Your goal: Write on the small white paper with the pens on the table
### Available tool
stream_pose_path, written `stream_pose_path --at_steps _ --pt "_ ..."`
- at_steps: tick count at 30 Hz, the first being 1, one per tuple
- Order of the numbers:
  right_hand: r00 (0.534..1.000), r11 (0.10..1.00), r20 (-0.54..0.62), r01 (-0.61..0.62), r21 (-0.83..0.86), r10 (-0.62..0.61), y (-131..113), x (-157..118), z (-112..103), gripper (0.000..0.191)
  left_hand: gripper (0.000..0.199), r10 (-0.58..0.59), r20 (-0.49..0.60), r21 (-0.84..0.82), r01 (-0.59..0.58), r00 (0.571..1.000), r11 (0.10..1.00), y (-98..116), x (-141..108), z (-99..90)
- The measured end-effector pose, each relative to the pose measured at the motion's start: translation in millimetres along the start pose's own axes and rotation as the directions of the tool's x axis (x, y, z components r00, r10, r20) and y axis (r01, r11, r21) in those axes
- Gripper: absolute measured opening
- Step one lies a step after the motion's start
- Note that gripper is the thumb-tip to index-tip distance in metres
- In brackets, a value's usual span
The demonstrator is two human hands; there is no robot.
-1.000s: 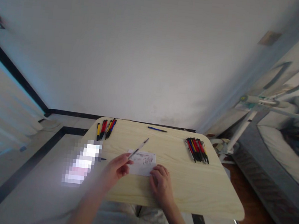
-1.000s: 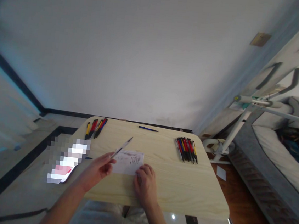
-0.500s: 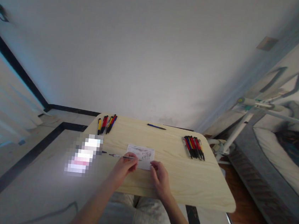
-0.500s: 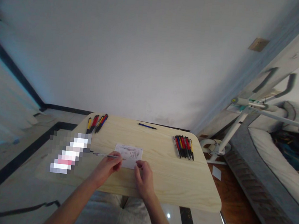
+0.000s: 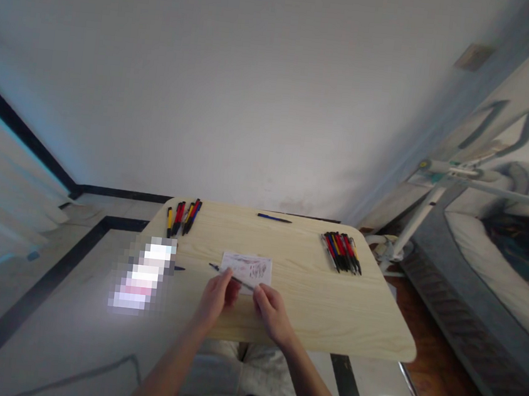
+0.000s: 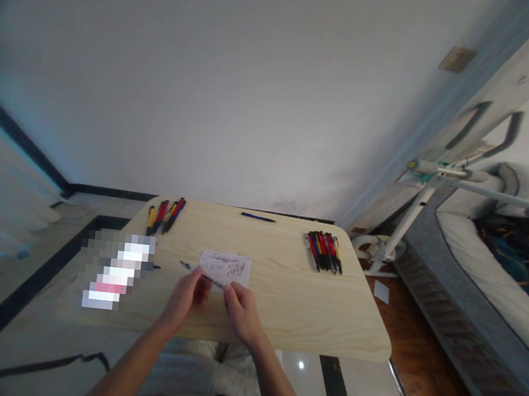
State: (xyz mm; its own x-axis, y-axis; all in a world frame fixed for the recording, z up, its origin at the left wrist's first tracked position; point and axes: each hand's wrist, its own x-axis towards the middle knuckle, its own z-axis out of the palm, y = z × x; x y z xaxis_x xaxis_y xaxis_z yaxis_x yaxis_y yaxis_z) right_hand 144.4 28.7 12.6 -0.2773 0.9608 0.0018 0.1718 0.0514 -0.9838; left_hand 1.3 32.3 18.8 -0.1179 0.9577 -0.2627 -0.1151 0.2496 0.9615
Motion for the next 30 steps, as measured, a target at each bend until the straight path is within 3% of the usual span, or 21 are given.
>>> stream_pose_path --at_steps 6,9,11,17,30 --pt "0.996 0.995 0.062 0.071 -0.065 -0.067 -4 3 -6 0.038 0.044 0.008 -0.047 0.013 -0.007 0.999 1.000 -3 12 -10.3" --pt "0.990 0.991 0.117 0.093 -0.094 -0.082 -2 4 -3 0.034 0.045 0.078 -0.152 0.083 -0.066 0.985 0.994 -9 14 -11.2" --pt "0.994 0.995 0.095 0.063 -0.081 -0.055 1 4 -1 0.035 0.046 0.096 -0.187 0.128 -0.072 0.978 0.989 -13 12 -11.1" --pt "0.998 1.000 -0.064 0.003 -0.001 -0.003 11 0 5 0.044 0.048 0.081 -0.141 0.124 -0.064 0.987 0.990 -20 7 -11.1" --pt "0.993 0.996 -0.087 -0.074 0.050 0.078 13 4 -1 0.051 0.049 0.089 -0.016 0.134 -0.086 0.996 0.987 -20 2 -7.0"
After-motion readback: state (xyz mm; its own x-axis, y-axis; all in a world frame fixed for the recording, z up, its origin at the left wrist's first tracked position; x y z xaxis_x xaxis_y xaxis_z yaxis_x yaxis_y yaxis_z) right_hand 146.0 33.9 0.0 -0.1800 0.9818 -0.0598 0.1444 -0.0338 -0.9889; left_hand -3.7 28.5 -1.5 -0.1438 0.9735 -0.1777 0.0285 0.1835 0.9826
